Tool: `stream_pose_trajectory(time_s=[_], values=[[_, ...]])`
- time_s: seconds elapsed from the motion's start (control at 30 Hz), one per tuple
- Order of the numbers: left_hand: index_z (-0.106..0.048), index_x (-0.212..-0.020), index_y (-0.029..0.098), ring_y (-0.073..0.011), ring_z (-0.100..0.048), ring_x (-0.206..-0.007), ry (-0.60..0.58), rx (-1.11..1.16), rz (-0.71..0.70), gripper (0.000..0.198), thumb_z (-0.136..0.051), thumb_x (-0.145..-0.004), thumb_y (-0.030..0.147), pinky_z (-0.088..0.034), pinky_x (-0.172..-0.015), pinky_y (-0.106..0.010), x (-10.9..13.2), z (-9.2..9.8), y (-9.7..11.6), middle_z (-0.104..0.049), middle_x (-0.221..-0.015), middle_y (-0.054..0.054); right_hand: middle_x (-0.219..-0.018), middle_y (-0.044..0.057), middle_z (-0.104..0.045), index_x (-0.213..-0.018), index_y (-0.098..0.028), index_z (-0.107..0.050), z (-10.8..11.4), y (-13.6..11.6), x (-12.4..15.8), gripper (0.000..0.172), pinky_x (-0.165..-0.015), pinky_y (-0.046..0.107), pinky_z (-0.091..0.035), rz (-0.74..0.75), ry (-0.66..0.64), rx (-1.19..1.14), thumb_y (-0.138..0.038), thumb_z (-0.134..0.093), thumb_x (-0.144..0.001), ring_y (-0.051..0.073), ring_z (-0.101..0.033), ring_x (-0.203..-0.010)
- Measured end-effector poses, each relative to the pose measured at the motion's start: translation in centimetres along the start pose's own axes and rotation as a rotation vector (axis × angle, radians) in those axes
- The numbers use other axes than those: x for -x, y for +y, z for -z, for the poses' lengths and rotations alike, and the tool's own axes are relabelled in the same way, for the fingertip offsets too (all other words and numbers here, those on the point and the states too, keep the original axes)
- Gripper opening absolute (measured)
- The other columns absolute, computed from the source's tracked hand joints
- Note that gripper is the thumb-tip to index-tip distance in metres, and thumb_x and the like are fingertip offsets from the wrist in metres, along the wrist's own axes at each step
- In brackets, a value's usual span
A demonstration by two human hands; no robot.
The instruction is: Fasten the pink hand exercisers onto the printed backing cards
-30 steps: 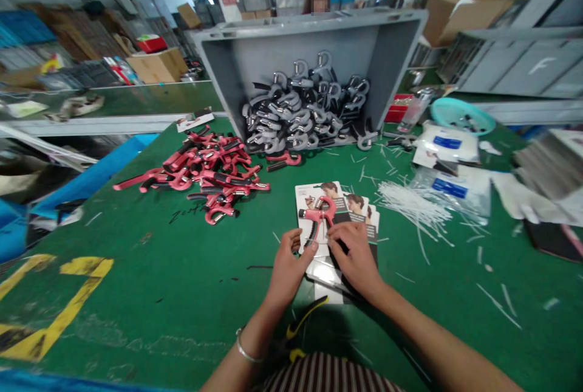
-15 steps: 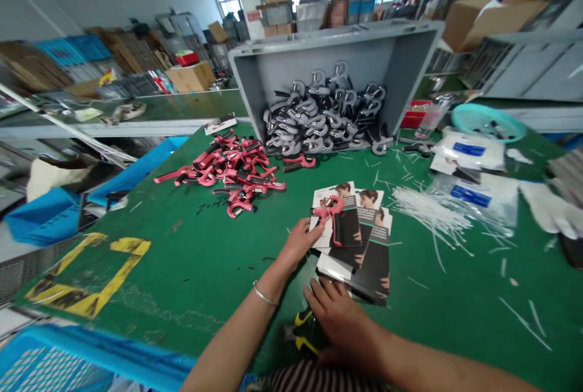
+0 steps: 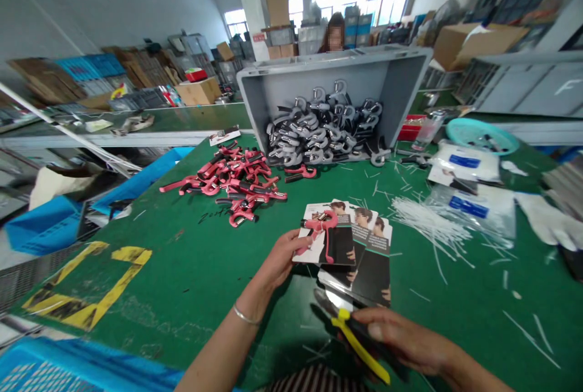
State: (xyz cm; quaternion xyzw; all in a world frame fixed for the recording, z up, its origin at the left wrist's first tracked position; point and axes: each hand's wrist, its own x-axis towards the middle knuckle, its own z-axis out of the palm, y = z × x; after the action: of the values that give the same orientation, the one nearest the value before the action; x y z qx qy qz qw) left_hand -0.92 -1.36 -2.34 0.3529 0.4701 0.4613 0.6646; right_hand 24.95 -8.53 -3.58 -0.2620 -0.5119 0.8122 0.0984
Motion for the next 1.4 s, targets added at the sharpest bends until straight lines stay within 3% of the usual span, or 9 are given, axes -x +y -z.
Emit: stream_pose_trajectory(time_s=[0.07,0.17,0.23,0.37,0.57,0.93,1.13,1.27,1.4], values=[[-0.06,-0.112,0.01,-0.0099,-0.055,-0.051,-0.005,0.014,-0.013,0.045,-0.072,-0.077,0.037,-0.039,-0.042,-0.019,0.8,0.1,-0.5,-0.066,-0.077,-0.003,-0.104,0.012,-0.065,-0.109,-0.016,-0.063,0.4,0.1,1.4,0.053,-0.063,0.029,-0.051,0.044,0.035,-0.374,-0.062,-0.043,-0.09,0.021,-0.065,-0.083],[-0.049,-0.129,0.017,-0.0135,-0.06,-0.056,0.077,-0.064,-0.09,0.063,-0.075,-0.074,0.036,-0.045,-0.046,-0.022,2.0,-0.5,-1.4,-0.067,-0.083,-0.002,-0.104,0.015,-0.065,-0.109,-0.016,-0.063,0.5,-0.2,2.7,0.051,-0.059,0.029,-0.052,0.14,0.1,-0.532,-0.061,-0.048,-0.09,0.022,-0.065,-0.082],[-0.046,-0.132,0.02,-0.0181,-0.066,-0.073,0.09,-0.139,-0.15,0.066,-0.075,-0.074,0.033,-0.053,-0.062,-0.027,2.6,-1.0,-1.7,-0.069,-0.097,-0.004,-0.105,0.014,-0.064,-0.116,-0.016,-0.061,0.7,-1.0,3.1,0.051,-0.061,0.027,-0.053,0.155,0.137,-0.498,-0.056,-0.061,-0.085,0.02,-0.065,-0.082],[-0.048,-0.133,0.022,-0.0238,-0.064,-0.098,0.068,-0.296,-0.242,0.061,-0.072,-0.077,0.03,-0.051,-0.085,-0.034,3.7,-1.6,-1.0,-0.066,-0.115,-0.006,-0.1,0.008,-0.063,-0.117,-0.016,-0.059,1.5,-2.9,3.2,0.042,-0.063,0.024,-0.053,0.042,0.122,-0.407,-0.032,-0.073,-0.08,0.015,-0.064,-0.077],[-0.048,-0.135,0.023,-0.0253,-0.062,-0.102,0.043,-0.448,-0.318,0.061,-0.07,-0.078,0.028,-0.048,-0.091,-0.035,4.8,-1.7,-0.1,-0.066,-0.117,-0.006,-0.107,0.011,-0.064,-0.123,-0.018,-0.054,2.6,-5.0,2.7,0.041,-0.062,0.027,-0.056,-0.079,-0.011,-0.318,-0.03,-0.063,-0.085,0.022,-0.069,-0.089],[-0.05,-0.137,0.023,-0.0254,-0.061,-0.103,-0.071,-0.755,-0.38,0.061,-0.069,-0.08,0.029,-0.045,-0.089,-0.031,5.9,-2.7,3.0,-0.064,-0.125,-0.007,-0.101,0.012,-0.071,-0.12,-0.016,-0.049,3.7,-9.9,2.3,0.039,-0.06,0.032,-0.06,-0.29,-0.099,-0.157,-0.029,-0.061,-0.085,0.02,-0.072,-0.078],[-0.049,-0.137,0.023,-0.0253,-0.061,-0.101,-0.055,-0.668,-0.347,0.061,-0.069,-0.08,0.028,-0.046,-0.088,-0.031,5.6,-2.2,1.8,-0.065,-0.122,-0.007,-0.088,0.009,-0.069,-0.118,-0.013,-0.052,3.5,-8.5,2.2,0.035,-0.046,0.019,-0.051,-0.255,-0.11,-0.279,-0.031,-0.056,-0.088,0.014,-0.067,-0.06],[-0.048,-0.137,0.024,-0.026,-0.061,-0.102,-0.043,-0.558,-0.321,0.062,-0.07,-0.079,0.029,-0.046,-0.089,-0.032,5.4,-1.5,0.6,-0.065,-0.122,-0.006,-0.07,0.002,-0.062,-0.119,-0.01,-0.057,3.3,-6.9,2.0,0.042,-0.036,0.015,-0.041,-0.254,-0.149,-0.343,-0.041,-0.053,-0.09,0.006,-0.05,-0.04],[-0.05,-0.136,0.024,-0.027,-0.062,-0.104,-0.012,-0.471,-0.273,0.064,-0.072,-0.077,0.031,-0.047,-0.09,-0.034,5.2,-1.5,0.2,-0.066,-0.122,-0.007,-0.064,-0.002,-0.059,-0.109,-0.013,-0.058,3.0,-6.0,1.4,0.039,-0.033,0.014,-0.039,-0.237,-0.057,-0.237,-0.044,-0.059,-0.086,0.005,-0.044,-0.037]])
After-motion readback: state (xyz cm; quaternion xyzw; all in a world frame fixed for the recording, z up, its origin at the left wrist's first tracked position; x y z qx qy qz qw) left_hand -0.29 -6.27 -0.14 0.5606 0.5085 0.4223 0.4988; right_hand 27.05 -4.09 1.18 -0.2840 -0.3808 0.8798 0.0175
